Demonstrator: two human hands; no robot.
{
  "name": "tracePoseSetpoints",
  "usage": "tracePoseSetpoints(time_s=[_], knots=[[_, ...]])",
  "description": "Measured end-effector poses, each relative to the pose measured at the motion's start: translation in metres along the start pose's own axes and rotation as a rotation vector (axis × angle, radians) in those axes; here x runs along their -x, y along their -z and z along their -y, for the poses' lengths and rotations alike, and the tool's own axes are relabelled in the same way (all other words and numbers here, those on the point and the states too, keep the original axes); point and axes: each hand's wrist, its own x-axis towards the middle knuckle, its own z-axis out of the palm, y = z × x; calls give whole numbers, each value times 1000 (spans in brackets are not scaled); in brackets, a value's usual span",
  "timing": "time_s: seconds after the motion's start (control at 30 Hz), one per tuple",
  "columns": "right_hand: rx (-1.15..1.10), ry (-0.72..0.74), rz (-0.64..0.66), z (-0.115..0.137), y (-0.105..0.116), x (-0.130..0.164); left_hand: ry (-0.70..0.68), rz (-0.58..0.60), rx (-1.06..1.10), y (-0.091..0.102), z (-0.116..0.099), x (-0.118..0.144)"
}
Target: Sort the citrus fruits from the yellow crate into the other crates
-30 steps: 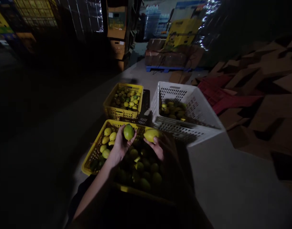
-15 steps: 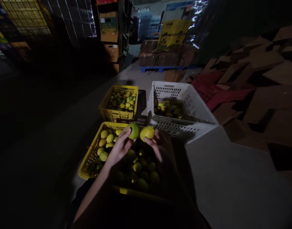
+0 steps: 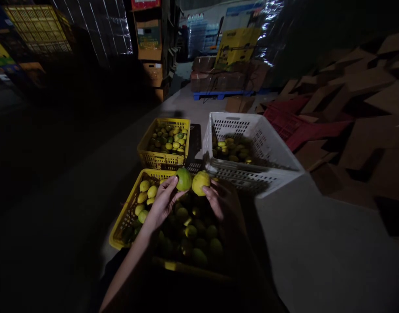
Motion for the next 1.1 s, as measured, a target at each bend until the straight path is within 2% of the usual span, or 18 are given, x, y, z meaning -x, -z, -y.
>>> tracePoseSetpoints(time_s=[0.13,0.37,0.5,0.7,0.93,1.1], knots=[[-49,-10,9,9,0,2,-5,21,-33,5,3,-3],[33,94,75,25,-6,11,-32,21,-49,12,0,-7],[-21,109,97,25,-5,13,-38,49,27,14,-6,-2],[-91,92,64,21,0,14,-26,156,-2,16,-12,4],[-139,110,55,16,-1,14,41,100,66,17,-15,3],[-67,85,70,15,3,14,21,116,31,19,-15,4]])
